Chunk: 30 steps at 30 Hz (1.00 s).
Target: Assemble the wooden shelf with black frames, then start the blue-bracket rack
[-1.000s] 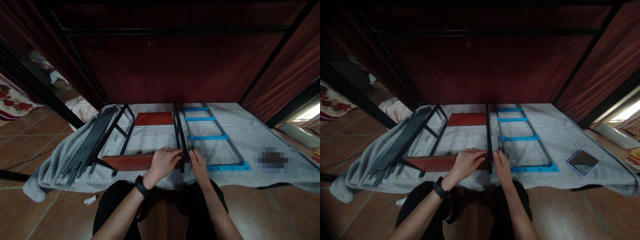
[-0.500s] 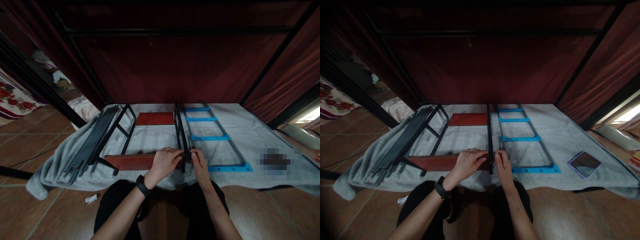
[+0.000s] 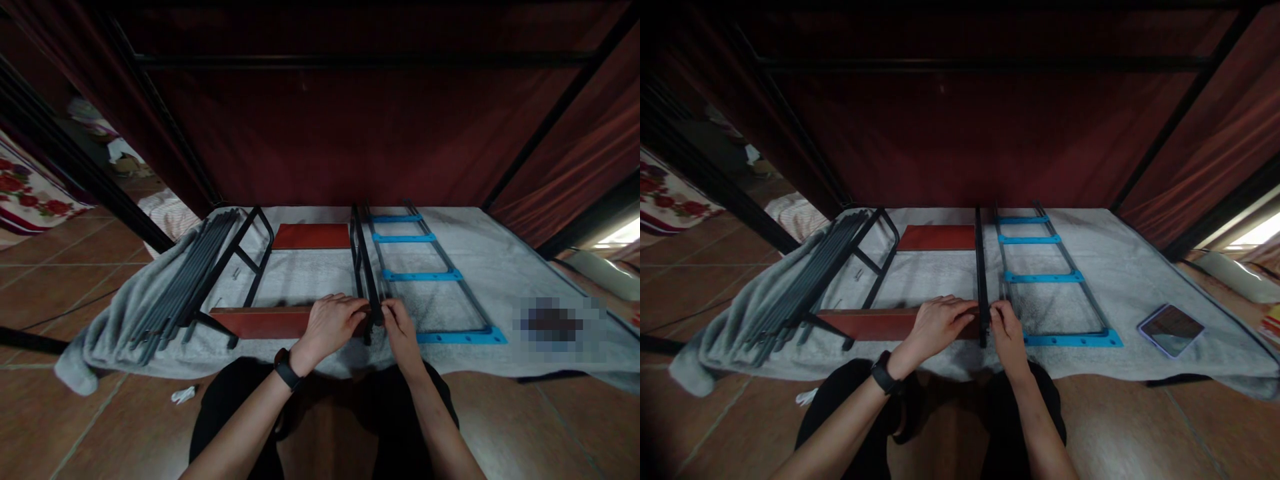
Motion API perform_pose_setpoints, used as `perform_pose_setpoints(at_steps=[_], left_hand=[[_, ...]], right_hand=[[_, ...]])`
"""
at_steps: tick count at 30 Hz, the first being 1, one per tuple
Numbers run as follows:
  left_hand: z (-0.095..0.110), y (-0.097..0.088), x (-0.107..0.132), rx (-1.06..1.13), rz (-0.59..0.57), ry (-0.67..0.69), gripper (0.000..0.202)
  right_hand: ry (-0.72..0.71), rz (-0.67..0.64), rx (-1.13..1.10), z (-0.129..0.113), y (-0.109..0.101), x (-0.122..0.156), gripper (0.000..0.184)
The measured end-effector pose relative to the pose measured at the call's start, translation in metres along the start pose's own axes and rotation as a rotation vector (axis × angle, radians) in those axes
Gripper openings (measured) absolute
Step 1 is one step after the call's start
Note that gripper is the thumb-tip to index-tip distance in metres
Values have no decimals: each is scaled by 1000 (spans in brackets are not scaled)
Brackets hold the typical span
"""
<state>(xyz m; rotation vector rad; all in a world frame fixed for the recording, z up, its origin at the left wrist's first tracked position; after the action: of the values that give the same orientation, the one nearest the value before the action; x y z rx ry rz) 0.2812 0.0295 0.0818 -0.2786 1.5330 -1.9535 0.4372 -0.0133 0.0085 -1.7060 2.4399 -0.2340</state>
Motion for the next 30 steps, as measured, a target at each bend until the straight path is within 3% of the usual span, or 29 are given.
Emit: perform_pose_setpoints(at_steps=[4, 9, 30], left_hand=[[0, -1, 0, 0, 4, -1, 27], [0, -1, 1, 0, 8, 7, 27], [2, 0, 4, -2, 53, 4, 27]], right_hand=[[31, 24, 58, 1, 1, 0, 34], [26, 16, 1, 1, 0, 2, 29], [32, 38, 156, 6, -2, 2, 37]])
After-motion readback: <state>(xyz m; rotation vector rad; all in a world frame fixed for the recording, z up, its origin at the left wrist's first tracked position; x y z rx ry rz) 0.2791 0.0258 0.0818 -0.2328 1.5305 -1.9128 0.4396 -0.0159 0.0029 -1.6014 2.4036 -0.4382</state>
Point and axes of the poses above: each hand's wrist, its own x-axis away from the middle knuckle, its own y-axis out of the palm, z = x × y, the point moved 4 cm from there along -x, towards the middle knuckle, and after that the axes turned 11 degrees about y, right-handed, at the moved point
